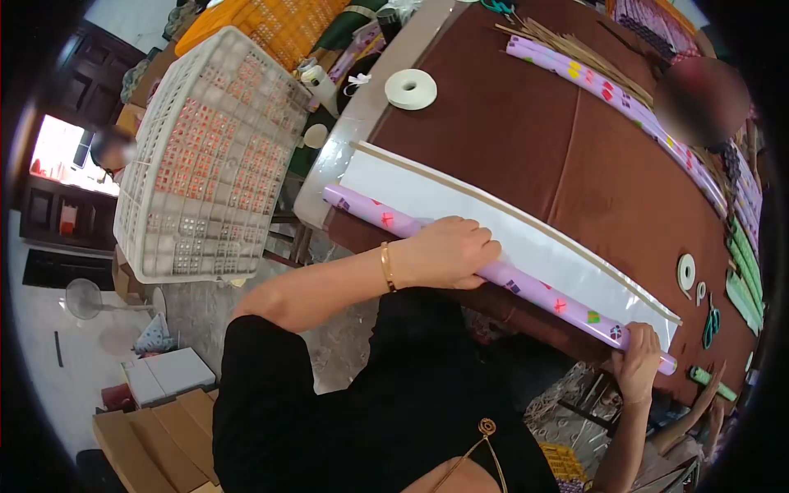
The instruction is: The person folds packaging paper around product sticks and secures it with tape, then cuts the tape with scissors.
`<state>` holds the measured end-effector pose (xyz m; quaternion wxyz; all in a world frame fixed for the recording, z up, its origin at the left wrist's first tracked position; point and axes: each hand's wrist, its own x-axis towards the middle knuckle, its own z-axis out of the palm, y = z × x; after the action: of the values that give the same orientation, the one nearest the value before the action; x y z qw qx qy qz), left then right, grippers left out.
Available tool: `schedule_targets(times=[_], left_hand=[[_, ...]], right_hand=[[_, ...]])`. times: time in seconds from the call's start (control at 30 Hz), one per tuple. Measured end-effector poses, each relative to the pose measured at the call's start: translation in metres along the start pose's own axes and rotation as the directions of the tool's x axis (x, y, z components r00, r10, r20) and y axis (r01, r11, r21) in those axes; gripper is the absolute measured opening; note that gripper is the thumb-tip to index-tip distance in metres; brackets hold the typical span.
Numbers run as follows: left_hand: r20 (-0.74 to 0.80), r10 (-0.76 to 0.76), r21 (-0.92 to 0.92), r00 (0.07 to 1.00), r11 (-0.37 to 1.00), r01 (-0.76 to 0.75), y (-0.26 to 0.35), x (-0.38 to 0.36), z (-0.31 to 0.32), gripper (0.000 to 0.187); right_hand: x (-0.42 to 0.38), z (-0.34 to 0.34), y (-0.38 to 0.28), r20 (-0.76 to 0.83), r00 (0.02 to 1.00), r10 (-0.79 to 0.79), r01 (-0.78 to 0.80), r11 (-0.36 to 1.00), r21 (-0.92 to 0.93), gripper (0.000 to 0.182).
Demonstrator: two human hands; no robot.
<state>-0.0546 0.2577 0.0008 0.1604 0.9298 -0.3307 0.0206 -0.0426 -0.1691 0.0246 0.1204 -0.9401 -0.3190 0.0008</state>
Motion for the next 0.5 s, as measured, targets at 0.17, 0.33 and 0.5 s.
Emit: schedule_targets(times=[0.17,0.33,0.5], left_hand=[[-0.04,-0.023,0.051,0.999,0.998,0.025,-0.003,0.013,-0.004,0.026],[-0.23,0.018,0.171,0.973,0.985,0.022,-0.002,0.038,-0.039,0.016],[0.087,-0.098,-0.088,0.991,0.991,0.105,0.006,0.05,-0.072,0.017]], right_hand=[[-0.001,-0.004,0.027,-0.011,0.999,0.053,-0.054,0.986,-0.157,0.034],[0.015,-0.023,0.032,0.005,0.992,0.125,-0.124,0.99,-0.073,0.026],[0.047,-0.06,0.079,-0.272,0.957,-0.104,-0.019,0.91,-0.414,0.016]])
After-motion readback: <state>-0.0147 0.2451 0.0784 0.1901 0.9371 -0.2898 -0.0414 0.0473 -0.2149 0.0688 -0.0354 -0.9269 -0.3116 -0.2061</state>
